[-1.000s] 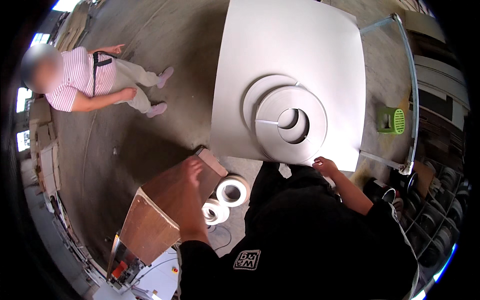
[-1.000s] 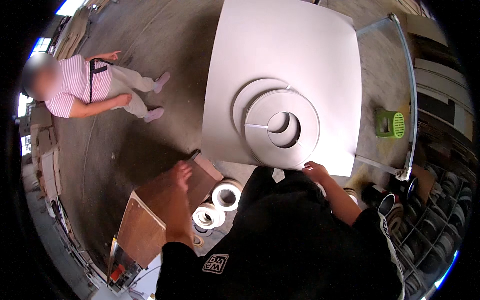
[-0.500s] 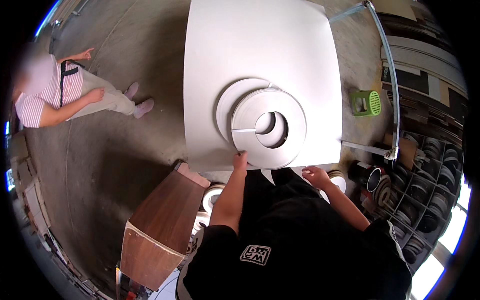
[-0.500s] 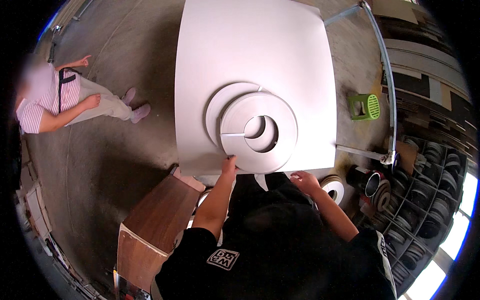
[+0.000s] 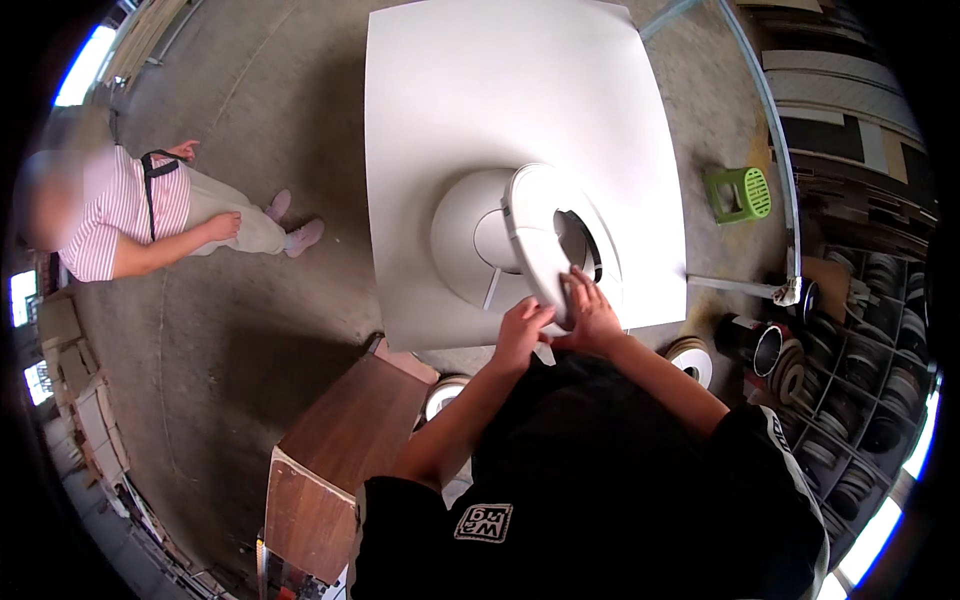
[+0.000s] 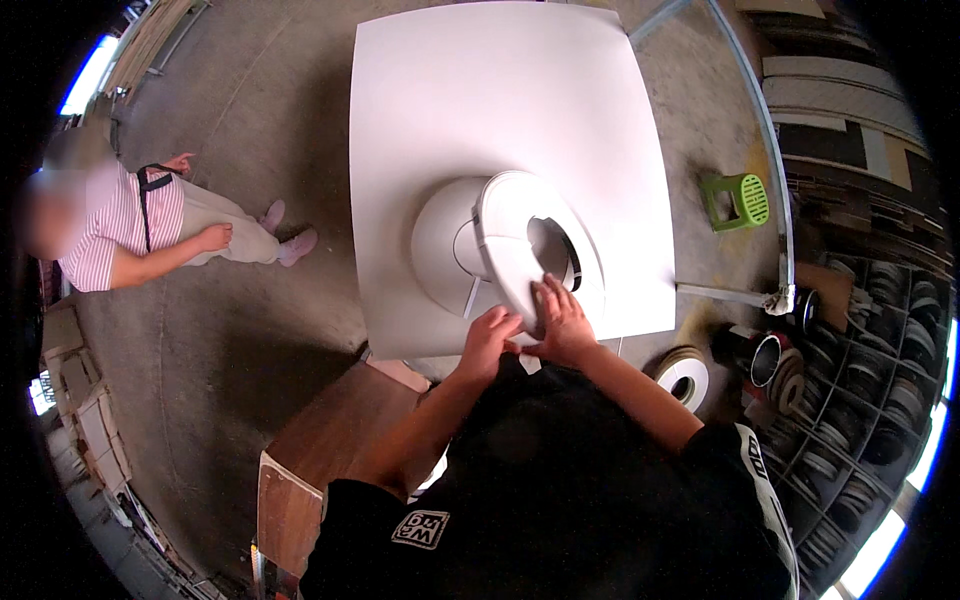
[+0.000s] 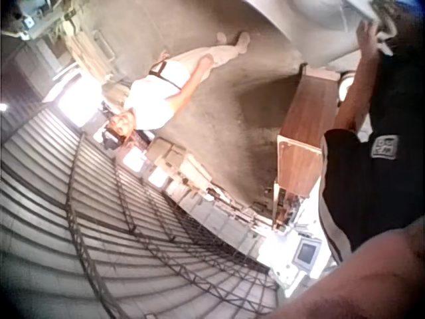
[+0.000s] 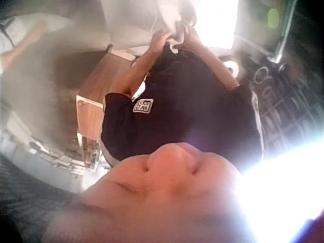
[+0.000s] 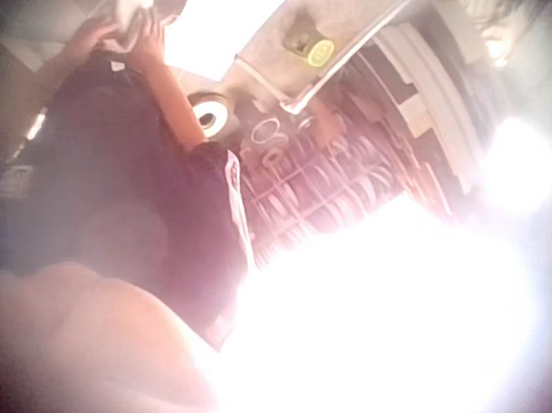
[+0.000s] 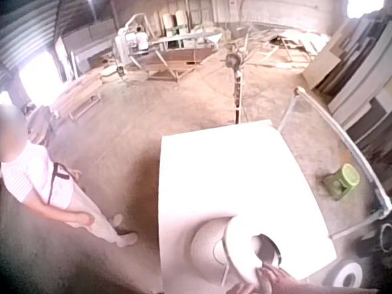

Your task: The person organizes coils of edge banding, places a coil onto the rotating feed tray of an edge banding machine, uses shears to trim the banding material, and then operates the control panel of the machine.

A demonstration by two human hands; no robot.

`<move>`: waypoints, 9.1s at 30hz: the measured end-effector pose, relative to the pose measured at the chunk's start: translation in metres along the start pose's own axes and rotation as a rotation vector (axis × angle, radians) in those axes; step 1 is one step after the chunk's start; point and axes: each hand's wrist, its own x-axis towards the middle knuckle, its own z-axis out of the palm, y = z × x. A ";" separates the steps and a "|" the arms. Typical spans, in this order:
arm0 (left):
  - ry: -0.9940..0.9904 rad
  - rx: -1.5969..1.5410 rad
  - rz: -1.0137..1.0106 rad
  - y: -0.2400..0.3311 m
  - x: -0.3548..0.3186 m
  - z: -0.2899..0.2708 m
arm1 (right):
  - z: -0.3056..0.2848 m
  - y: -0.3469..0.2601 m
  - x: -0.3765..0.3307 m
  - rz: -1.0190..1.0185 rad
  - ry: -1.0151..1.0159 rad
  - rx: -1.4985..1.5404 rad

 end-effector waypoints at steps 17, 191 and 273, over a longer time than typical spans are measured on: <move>0.072 1.034 0.404 -0.100 0.068 -0.021 | -0.166 0.136 0.076 0.323 0.551 0.158; 1.378 -1.453 1.248 -0.199 -0.352 -0.167 | -0.159 0.207 0.162 0.337 0.420 0.211; 1.643 -1.256 0.840 -0.557 -0.265 0.504 | 0.143 0.051 -0.503 -0.137 -2.096 -0.119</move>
